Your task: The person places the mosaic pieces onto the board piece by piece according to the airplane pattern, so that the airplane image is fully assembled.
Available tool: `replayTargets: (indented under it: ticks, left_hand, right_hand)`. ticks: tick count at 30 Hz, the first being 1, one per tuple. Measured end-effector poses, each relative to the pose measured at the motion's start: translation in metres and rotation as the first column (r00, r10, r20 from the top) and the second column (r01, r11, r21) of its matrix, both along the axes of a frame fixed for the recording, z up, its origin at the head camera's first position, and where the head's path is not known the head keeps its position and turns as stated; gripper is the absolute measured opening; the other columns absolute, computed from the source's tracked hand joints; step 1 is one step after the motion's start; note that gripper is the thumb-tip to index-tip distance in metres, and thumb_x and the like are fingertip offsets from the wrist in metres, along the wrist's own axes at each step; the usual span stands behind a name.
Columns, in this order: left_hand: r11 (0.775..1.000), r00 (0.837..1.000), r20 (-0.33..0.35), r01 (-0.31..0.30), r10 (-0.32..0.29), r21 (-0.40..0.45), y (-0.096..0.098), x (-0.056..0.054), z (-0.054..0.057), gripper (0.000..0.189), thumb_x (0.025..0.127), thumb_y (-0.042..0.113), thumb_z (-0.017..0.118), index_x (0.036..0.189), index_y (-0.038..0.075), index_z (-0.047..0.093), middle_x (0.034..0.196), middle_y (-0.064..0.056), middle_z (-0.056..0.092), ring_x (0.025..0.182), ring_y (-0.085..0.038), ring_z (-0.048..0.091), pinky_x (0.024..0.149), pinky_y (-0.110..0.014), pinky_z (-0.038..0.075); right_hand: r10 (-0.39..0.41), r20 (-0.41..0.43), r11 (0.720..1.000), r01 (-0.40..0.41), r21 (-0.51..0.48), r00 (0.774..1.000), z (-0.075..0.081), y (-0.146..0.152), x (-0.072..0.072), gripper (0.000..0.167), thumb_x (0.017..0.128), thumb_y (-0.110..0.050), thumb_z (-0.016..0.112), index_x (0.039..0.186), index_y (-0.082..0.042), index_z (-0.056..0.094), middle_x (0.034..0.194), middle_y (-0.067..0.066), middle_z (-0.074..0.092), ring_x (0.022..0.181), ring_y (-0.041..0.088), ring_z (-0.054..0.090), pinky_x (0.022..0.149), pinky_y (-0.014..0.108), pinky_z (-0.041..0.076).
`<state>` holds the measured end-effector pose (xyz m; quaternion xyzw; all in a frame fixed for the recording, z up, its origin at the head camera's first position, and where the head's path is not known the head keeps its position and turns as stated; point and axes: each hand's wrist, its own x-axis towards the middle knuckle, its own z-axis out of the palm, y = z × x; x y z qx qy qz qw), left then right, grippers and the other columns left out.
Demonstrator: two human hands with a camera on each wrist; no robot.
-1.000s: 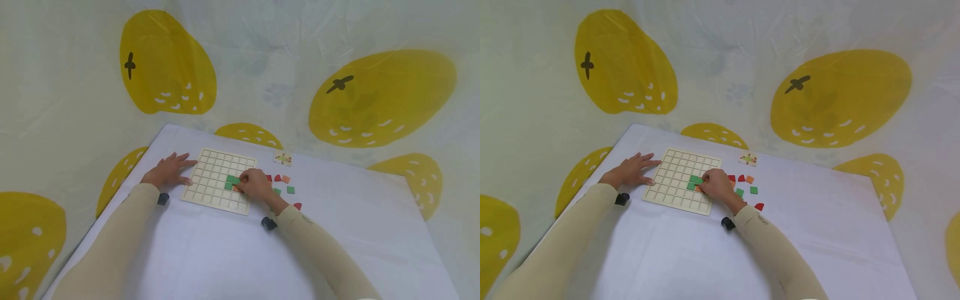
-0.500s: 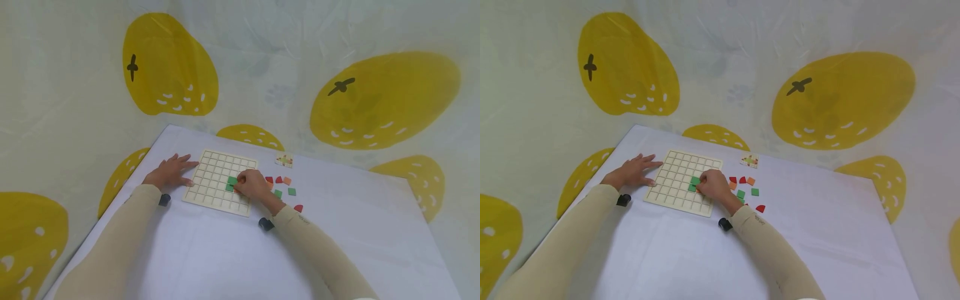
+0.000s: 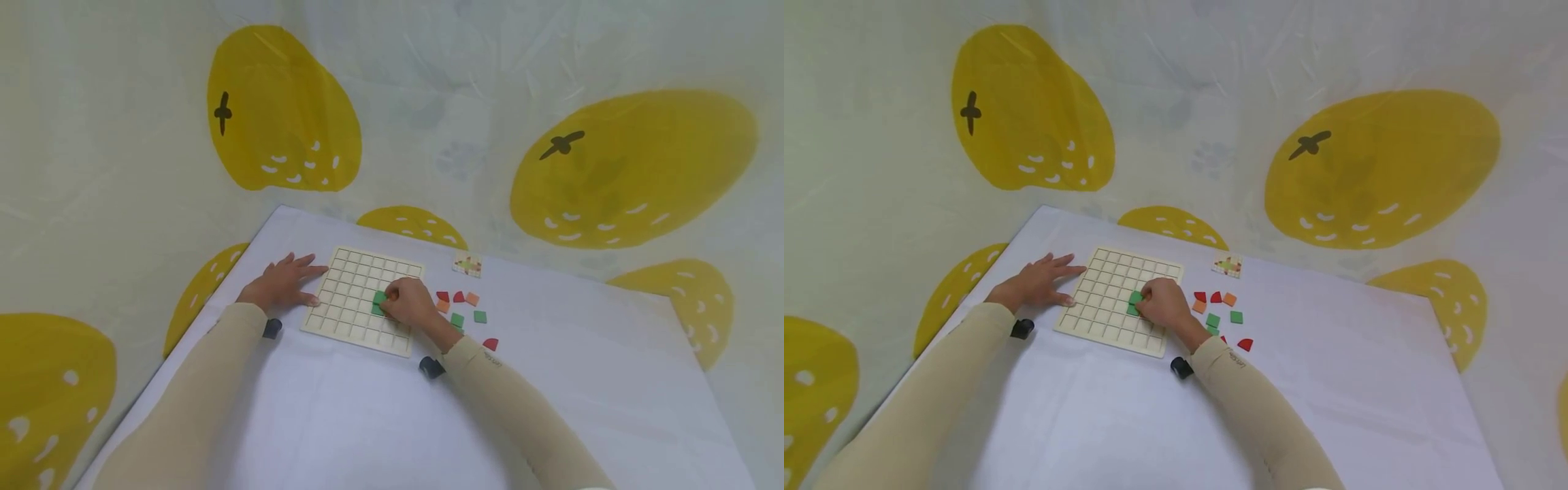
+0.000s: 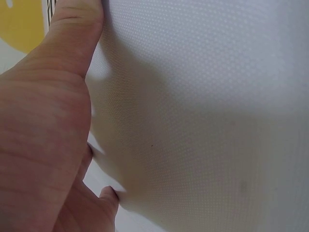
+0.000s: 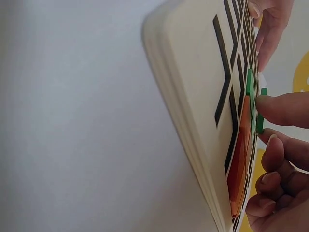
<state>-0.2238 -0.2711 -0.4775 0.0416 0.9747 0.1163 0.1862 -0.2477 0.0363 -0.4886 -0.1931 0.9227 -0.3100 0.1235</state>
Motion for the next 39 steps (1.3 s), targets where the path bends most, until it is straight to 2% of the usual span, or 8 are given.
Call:
replayTargets:
  ticks: [5,14,39]
  left_hand:
    - [1.0,1.0,0.01,0.003,-0.003,0.014,0.001,0.0,-0.001,0.087,0.088,0.056,0.077,0.162,0.039,0.035,0.177,-0.005,0.016,0.163,-0.047,0.005,0.126,-0.075,0.01]
    - [1.0,1.0,0.01,0.0,0.0,0.008,0.0,-0.002,-0.002,0.087,0.088,0.055,0.077,0.162,0.04,0.034,0.177,-0.004,0.016,0.163,-0.046,0.005,0.127,-0.073,0.01]
    - [1.0,1.0,-0.003,-0.005,0.005,0.009,0.0,0.0,-0.002,0.087,0.087,0.057,0.077,0.162,0.042,0.035,0.177,-0.002,0.016,0.163,-0.045,0.005,0.127,-0.074,0.01]
  right_hand:
    - [-0.002,0.005,1.0,0.001,0.009,1.0,0.0,-0.004,0.0,0.025,0.091,-0.024,0.08,0.11,-0.007,0.079,0.084,0.003,0.065,0.084,0.018,0.059,0.072,0.027,0.047]
    - [0.024,-0.039,1.0,-0.023,0.017,0.999,0.0,-0.008,0.0,0.024,0.09,-0.023,0.081,0.108,-0.006,0.08,0.081,0.003,0.064,0.081,0.018,0.057,0.07,0.027,0.045]
    - [0.042,-0.065,0.999,-0.042,0.004,0.997,-0.002,-0.018,-0.005,0.024,0.09,-0.023,0.08,0.106,-0.006,0.08,0.083,0.003,0.066,0.084,0.019,0.057,0.073,0.029,0.047]
